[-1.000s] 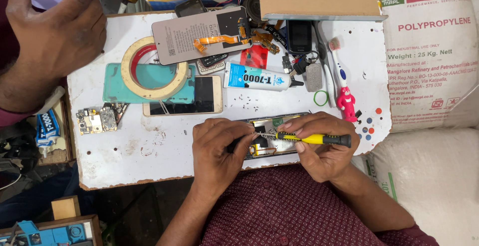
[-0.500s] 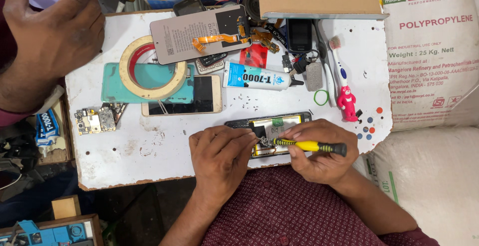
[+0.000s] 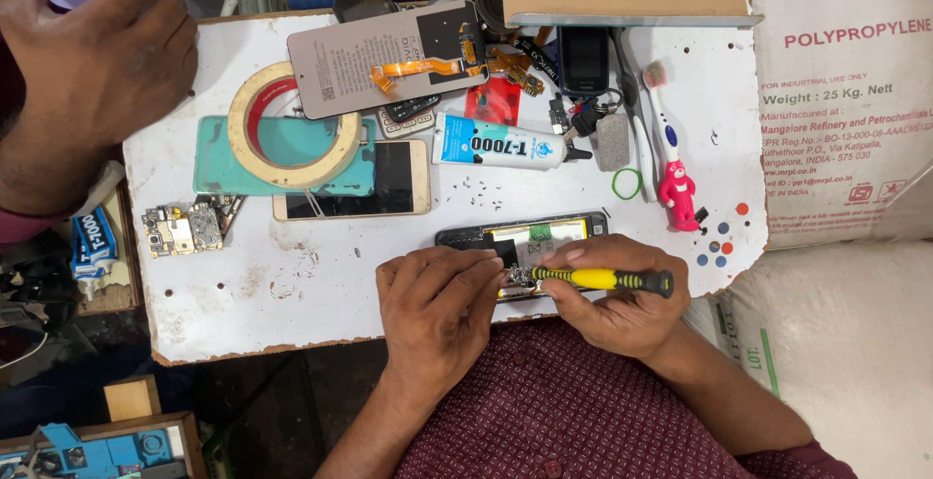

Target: The person uses a yellow-handled screwdriver to repeatedly loosen and tighten screws on the internal metal shielding of a disassembled smartphone. The phone remains open on the workbench throughout the clip, and the person does not remove or replace any components.

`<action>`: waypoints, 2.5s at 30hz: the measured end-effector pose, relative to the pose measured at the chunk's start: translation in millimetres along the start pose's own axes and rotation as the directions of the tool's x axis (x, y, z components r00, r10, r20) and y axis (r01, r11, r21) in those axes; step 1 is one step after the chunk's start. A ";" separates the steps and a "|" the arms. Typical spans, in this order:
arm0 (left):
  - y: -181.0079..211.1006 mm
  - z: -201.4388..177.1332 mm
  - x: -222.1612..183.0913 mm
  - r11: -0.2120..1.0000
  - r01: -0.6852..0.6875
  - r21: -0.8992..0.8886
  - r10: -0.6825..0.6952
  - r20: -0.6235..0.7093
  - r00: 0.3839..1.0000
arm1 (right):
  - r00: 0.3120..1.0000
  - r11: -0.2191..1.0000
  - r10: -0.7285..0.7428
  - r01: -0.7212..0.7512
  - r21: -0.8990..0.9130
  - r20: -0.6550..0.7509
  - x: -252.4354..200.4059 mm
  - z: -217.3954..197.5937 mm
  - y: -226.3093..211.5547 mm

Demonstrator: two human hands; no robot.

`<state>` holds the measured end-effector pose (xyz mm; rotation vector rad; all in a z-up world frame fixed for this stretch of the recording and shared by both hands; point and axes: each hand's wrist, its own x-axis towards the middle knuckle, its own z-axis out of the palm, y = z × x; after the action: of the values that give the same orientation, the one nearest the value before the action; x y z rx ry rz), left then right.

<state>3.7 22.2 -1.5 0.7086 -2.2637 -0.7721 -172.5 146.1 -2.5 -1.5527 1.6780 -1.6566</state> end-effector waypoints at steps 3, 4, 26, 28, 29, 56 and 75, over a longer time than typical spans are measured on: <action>0.9 0.5 -2.2 1.000 0.000 -0.013 0.000 0.005 1.000 | 1.000 0.997 -0.019 0.019 -0.072 0.003 -4.0 0.6 0.7; 1.4 1.1 -2.3 1.000 0.000 -0.020 0.001 0.006 1.000 | 1.000 0.998 -0.028 0.028 -0.062 -0.005 -5.0 0.6 1.0; -29.1 -52.9 -5.5 0.996 0.078 0.036 -0.085 0.271 0.959 | 0.971 0.964 -0.029 -0.037 -0.265 -0.239 -27.9 -1.9 33.1; -31.7 -58.4 -7.4 0.995 0.100 0.024 -0.102 0.300 0.949 | 0.972 0.918 -0.089 -0.004 -0.397 -0.216 -30.8 3.6 33.3; -31.3 -58.4 -8.4 0.996 0.088 0.028 -0.092 0.327 0.940 | 0.970 0.870 -0.205 0.120 -0.479 -0.129 -30.2 8.6 31.9; -39.4 -49.8 -8.1 0.998 0.034 0.047 -0.049 0.368 0.929 | 0.830 0.887 -0.390 0.455 -0.081 0.400 39.4 53.9 -5.6; -39.7 -53.5 -1.9 0.999 0.040 0.032 -0.049 0.379 0.924 | 0.785 0.896 -0.382 0.444 -0.013 0.487 46.0 50.8 -5.8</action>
<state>53.6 -21.5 4.4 0.6679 -2.6148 -0.9761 -145.0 84.1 8.7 -2.2986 1.2556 -1.1943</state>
